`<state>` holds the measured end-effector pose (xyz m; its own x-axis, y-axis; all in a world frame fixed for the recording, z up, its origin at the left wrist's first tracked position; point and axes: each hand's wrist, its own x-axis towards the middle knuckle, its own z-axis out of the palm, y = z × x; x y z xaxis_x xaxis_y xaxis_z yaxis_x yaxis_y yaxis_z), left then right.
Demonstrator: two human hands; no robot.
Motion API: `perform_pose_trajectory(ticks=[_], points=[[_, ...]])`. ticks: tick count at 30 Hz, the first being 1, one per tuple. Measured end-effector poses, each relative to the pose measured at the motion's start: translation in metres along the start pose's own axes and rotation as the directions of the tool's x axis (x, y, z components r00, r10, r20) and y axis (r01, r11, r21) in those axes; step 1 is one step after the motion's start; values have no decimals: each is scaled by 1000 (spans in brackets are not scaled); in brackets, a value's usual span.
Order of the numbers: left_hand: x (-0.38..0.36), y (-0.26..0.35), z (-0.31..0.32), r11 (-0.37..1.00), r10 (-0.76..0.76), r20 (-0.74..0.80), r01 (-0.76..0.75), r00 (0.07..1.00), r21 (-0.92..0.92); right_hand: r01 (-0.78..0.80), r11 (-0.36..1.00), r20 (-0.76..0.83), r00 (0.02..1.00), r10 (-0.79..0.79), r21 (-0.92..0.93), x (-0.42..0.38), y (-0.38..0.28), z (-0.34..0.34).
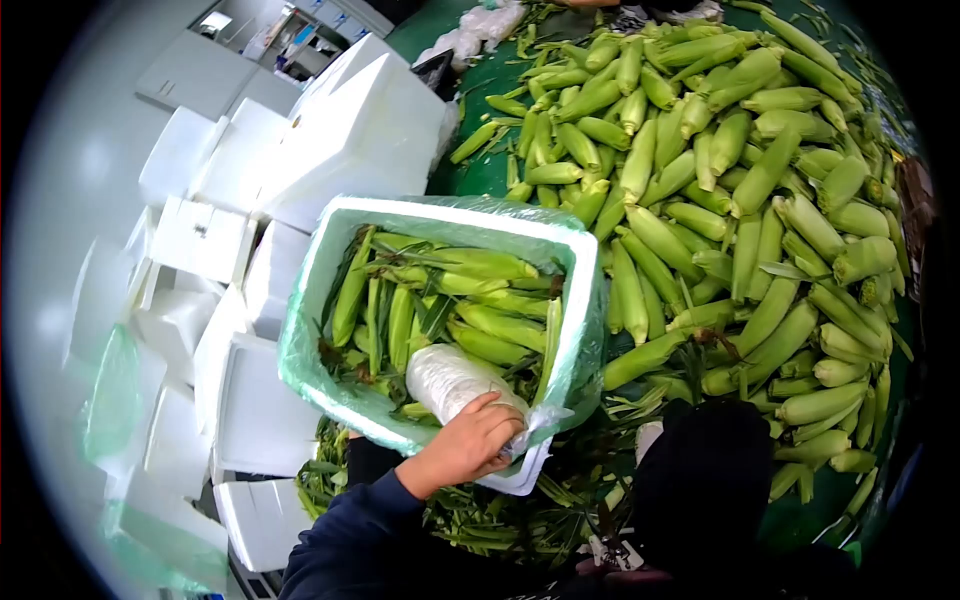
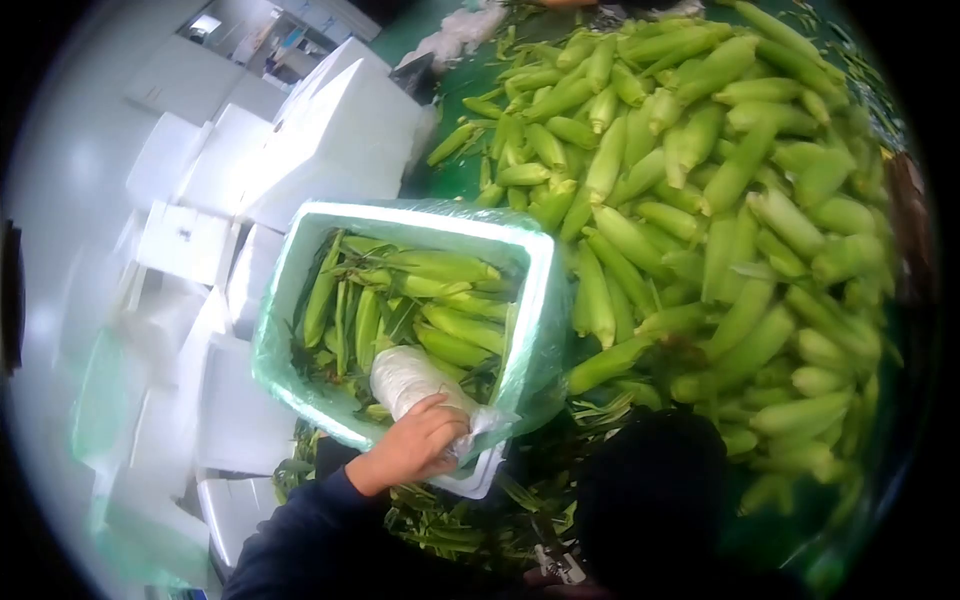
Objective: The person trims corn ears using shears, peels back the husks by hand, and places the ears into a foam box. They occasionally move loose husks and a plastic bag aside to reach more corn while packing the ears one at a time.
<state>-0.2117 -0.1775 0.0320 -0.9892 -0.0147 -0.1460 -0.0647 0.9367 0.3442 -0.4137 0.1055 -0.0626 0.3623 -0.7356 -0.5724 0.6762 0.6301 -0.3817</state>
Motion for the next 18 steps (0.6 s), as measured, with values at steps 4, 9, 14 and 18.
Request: perform_pose_trajectory(ticks=[4,9,14,18], points=[[-6,2,33,983,121,-88,-108,989,147,-10,1000,8,1000,10,-20,1,-4,2],[34,-7,12,872,43,-469,197,882,449,8,1000,12,1000,-8,-20,-3,-6,-3],[36,-32,-56,603,-282,-730,707,622,369,10,1000,19,1000,-9,-14,-7,-6,-5],[28,-37,-82,673,-347,-578,626,738,395,-7,1000,27,1000,7,-10,-10,-3,-6]])
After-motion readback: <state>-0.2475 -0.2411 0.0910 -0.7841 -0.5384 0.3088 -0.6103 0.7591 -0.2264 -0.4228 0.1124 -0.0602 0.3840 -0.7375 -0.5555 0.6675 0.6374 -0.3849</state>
